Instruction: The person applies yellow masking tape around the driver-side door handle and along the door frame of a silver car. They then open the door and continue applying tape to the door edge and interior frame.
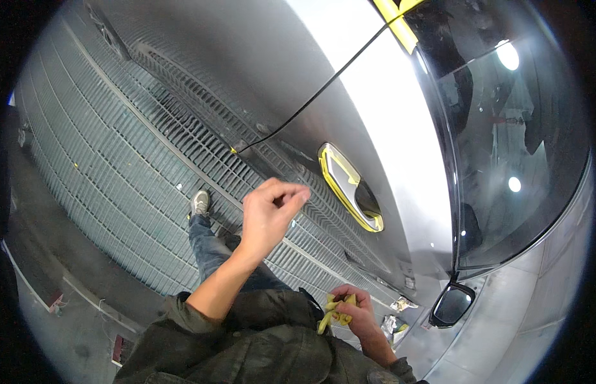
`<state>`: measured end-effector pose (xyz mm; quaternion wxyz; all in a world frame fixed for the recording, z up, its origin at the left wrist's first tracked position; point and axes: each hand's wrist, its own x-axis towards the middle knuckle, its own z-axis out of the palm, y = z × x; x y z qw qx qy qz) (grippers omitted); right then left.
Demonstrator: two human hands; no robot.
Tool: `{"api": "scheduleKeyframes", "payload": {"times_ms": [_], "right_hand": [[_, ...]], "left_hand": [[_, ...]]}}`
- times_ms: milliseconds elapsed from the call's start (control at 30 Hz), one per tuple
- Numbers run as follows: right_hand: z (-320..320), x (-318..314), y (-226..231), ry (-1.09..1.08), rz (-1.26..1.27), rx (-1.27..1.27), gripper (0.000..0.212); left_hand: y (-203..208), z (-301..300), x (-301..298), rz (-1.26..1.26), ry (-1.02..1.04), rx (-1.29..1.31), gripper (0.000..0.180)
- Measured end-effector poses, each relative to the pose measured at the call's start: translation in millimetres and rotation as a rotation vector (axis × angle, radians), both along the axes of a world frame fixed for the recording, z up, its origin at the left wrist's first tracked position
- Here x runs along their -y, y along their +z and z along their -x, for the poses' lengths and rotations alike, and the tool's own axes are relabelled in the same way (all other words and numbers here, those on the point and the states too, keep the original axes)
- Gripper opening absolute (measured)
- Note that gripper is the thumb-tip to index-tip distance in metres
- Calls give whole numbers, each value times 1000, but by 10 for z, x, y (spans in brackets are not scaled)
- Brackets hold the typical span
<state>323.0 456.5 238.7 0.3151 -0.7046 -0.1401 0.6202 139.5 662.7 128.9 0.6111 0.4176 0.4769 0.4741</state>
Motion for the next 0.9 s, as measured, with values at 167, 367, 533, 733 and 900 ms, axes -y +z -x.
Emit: {"api": "scheduleKeyframes", "payload": {"times_ms": [167,367,533,733,900], "right_hand": [[137,-78,21,84,32,33,34],[253,-174,-19,159,40,111,31],[284,-223,-17,189,63,10,27],[311,-207,-58,175,91,-3,26],[313,-204,-65,156,86,-37,26]], "left_hand": [[-27,-258,-202,-67,151,13,15],[-61,-382,-344,-153,230,-19,16],[-13,-402,-440,-210,249,-41,14],[-52,-386,-492,-283,206,-81,10],[-102,-417,-454,-321,215,-108,11]]}}
